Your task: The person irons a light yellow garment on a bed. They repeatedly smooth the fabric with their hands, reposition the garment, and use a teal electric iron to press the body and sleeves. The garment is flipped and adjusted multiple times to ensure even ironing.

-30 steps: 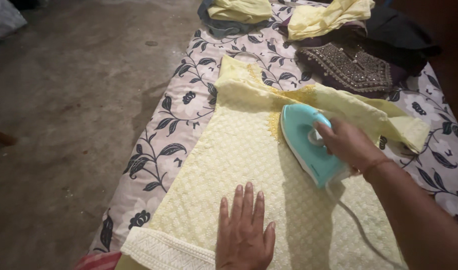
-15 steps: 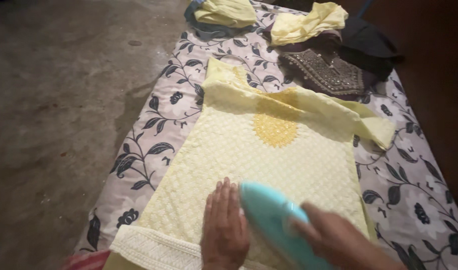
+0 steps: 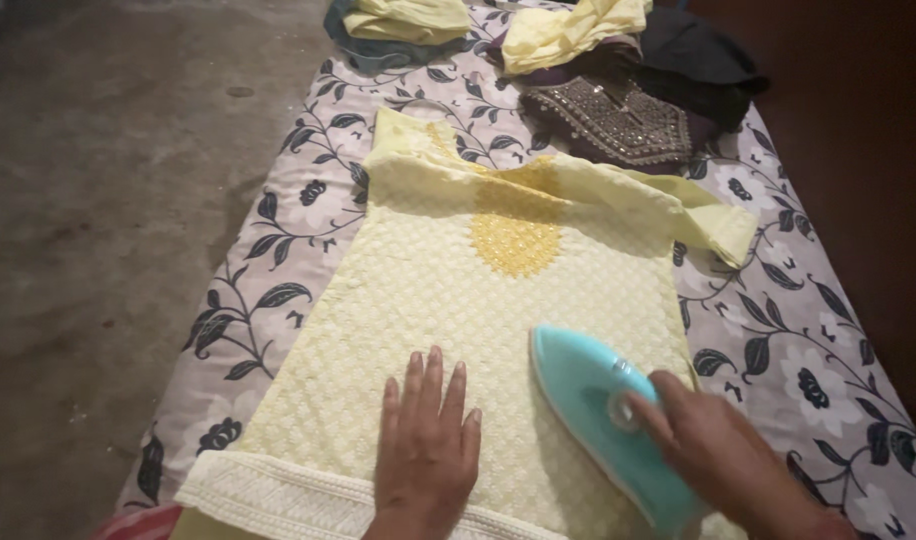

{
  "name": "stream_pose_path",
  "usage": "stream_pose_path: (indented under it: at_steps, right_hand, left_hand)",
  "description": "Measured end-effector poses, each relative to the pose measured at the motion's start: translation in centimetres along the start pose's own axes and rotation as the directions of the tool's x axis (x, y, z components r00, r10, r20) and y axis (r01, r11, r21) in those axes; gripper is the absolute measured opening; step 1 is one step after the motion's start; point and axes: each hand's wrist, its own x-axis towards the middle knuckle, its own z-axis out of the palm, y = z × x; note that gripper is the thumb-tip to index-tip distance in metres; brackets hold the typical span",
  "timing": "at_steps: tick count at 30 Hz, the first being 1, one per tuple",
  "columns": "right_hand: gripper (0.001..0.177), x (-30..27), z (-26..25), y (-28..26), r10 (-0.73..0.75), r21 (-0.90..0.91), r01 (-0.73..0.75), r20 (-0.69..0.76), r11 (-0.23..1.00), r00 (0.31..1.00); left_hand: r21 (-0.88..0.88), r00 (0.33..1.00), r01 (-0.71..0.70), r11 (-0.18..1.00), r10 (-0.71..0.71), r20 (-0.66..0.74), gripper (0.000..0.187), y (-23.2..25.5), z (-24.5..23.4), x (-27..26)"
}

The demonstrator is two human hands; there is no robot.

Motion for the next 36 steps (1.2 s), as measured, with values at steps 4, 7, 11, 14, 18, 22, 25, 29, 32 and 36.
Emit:
stream_pose_path:
  at_steps: [4,7,11,14,18,22,25,29,32,36]
  right_hand:
    - [0.043,-0.2,-1.0,1.5,0.081,0.201,-0.067,-0.063,0.977,0.995]
    - [0.042,-1.1,-0.4,2.2,0.189,0.299,-0.208,0.093,0.931,0.978]
    - [0.04,-2.9,1.0,2.8,0.222,0.18,-0.25,0.161,0.951,0.962]
    - [0.043,-2.9,1.0,2.4,0.247,0.132,-0.25,0.038,0.959,0.968]
    - [0.045,-0.7,-0.9,0.5,0.153,0.124,-0.137,-0.127,0.983,0.98]
    - [0.046,1.7,-3.9,-2.0,0.232,0.177,-0.215,-0.084,0.96,0.969]
    - [0.045,4.2,-5.1,-2.9,0.201,0.187,-0.173,-0.143,0.967,0.969]
    - [0.043,8.0,-6.5,-2.1,0.163,0.292,-0.094,-0.221,0.952,0.962]
    - [0.05,10.9,-7.3,-1.3,0.081,0.188,-0.025,-0.299,0.982,0.951]
    - [0.055,13.9,-7.8,-0.3,0.032,0.186,0.026,-0.302,0.982,0.953]
  left_hand:
    - [-0.021,0.993,-0.091,0.996,0.092,0.069,0.058,1.1,0.3,-0.4]
    - [-0.079,0.972,-0.194,0.978,0.202,0.117,0.059,2.9,1.5,0.5]
    - [-0.152,0.953,-0.243,0.958,0.265,0.147,0.062,5.9,3.6,1.6]
    - [-0.135,0.952,-0.224,0.965,0.247,0.18,0.061,6.7,4.5,2.0]
    - [-0.117,0.954,-0.222,0.968,0.24,0.18,0.062,7.0,4.6,2.3]
    - [-0.148,0.952,-0.228,0.962,0.252,0.173,0.064,7.2,4.5,2.8]
    - [-0.18,0.944,-0.229,0.957,0.263,0.2,0.065,7.3,4.7,3.5]
    - [-0.138,0.937,-0.277,0.951,0.299,0.181,0.066,7.4,4.9,3.6]
    - [-0.119,0.936,-0.278,0.953,0.297,0.189,0.068,7.2,5.0,3.8]
    - [-0.149,0.929,-0.242,0.959,0.273,0.248,0.071,7.1,5.2,3.6]
